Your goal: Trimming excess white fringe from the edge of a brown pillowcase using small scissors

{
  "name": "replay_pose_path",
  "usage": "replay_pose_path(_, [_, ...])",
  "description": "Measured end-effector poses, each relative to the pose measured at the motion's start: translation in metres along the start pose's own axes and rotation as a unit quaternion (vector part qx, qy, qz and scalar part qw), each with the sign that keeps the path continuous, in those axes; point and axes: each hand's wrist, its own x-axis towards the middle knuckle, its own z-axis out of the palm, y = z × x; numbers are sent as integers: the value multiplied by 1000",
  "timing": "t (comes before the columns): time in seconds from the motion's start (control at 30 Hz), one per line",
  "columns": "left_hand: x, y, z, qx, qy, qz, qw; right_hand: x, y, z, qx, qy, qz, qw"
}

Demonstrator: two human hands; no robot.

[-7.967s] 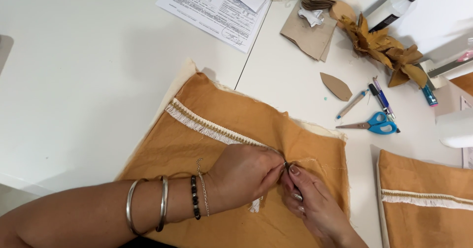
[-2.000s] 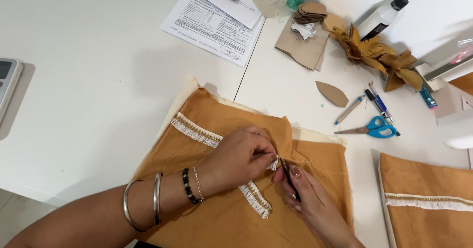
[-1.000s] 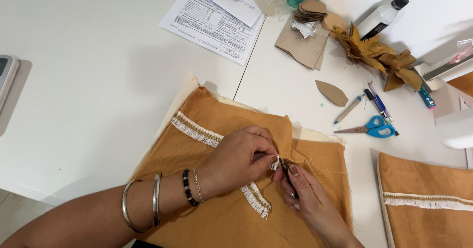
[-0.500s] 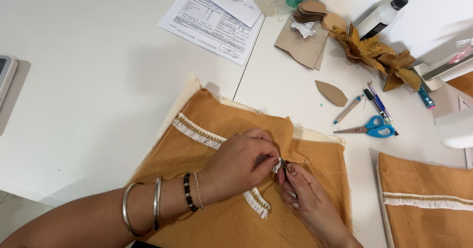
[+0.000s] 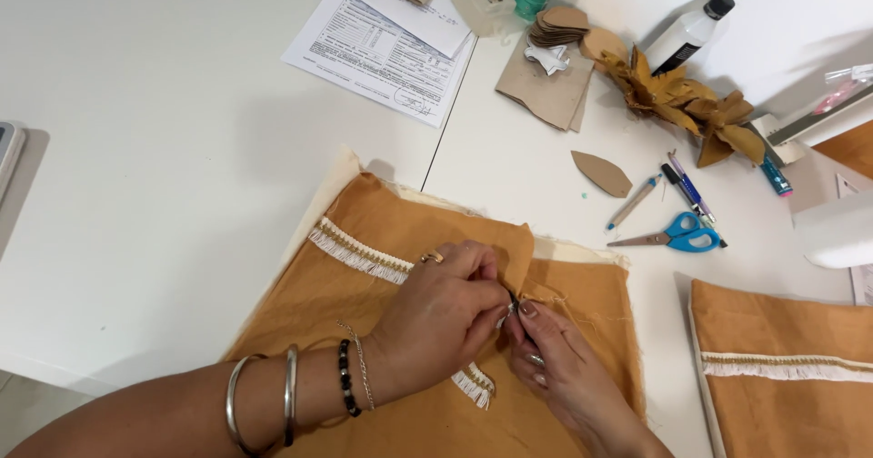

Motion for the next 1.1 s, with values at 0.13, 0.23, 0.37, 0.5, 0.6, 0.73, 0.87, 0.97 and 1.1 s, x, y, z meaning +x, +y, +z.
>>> replay_pose_path(0.13, [4, -1, -4, 13, 10, -6, 1000, -2, -12, 0, -6, -25, -14, 1000])
replay_pose_path(0.23, [6, -3, -6, 30, -5, -34, 999, 0, -20, -3, -269, -12, -269, 925])
replay_pose_path(0.37, [5, -5, -6, 37, -31, -42, 998, 7, -16, -4, -342, 147, -252, 893])
replay_pose_path(0.5, [11, -3, -19, 81, -85, -52, 992, 17, -17, -19, -480, 175, -347, 786])
replay_pose_path(0.6, [12, -6, -33, 87, -86, -83, 989, 15, -19, -15, -469, 163, -343, 798])
replay_pose_path(0.73, [8, -16, -34, 90, -139, -73, 984, 14, -13, -17, -468, 158, -329, 805])
replay_pose_path(0.87, [19, -4, -28, 118, -187, -133, 966, 11, -16, -16, -481, 152, -402, 764])
replay_pose_path(0.97, [24, -11, -18, 130, -199, -132, 962, 11, -22, -24, -510, 141, -434, 729])
replay_pose_path(1.1, [23, -25, -11, 163, -256, -150, 941, -8, -39, -49, -583, 232, -241, 741])
